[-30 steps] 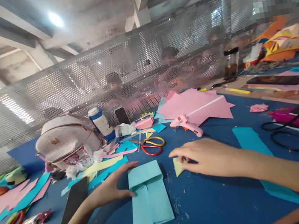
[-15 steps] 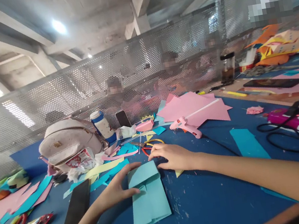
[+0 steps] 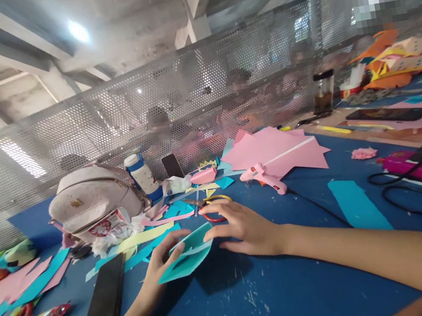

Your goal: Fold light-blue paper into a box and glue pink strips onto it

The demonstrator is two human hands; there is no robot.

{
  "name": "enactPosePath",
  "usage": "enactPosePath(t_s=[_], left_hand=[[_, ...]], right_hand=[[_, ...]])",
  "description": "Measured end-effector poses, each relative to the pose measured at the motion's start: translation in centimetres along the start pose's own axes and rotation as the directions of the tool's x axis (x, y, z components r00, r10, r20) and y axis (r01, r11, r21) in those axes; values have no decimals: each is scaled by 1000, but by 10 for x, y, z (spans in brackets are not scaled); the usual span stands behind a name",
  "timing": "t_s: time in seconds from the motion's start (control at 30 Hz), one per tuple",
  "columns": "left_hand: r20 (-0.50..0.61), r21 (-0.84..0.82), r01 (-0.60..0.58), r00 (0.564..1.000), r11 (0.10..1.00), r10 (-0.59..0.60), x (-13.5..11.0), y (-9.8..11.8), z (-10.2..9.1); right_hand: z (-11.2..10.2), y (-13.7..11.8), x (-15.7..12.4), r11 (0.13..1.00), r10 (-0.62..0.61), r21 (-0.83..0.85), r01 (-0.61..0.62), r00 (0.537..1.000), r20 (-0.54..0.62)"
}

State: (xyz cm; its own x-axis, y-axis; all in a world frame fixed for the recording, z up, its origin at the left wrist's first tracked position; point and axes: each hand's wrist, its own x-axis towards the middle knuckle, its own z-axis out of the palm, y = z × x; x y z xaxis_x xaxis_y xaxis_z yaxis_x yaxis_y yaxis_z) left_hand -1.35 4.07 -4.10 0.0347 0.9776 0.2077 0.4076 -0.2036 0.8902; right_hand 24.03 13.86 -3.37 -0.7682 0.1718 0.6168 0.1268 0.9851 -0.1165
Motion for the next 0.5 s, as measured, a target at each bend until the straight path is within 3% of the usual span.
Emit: enactPosePath(t_s=[0.1,0.33,0.5], left_hand=[[-19,-27,-49,999,998,48,-4,4,5],[7,-24,-94,996,995,94,-10,6,7],[35,-51,-114,993,992,116,-9,1,9]], right_hand=[[3,-1,0,1000,-12,16,12,1000,-2],[2,5,1,998,-64,-6,63,987,-146],[1,3,0,997,-72,-24,69,985,-158]])
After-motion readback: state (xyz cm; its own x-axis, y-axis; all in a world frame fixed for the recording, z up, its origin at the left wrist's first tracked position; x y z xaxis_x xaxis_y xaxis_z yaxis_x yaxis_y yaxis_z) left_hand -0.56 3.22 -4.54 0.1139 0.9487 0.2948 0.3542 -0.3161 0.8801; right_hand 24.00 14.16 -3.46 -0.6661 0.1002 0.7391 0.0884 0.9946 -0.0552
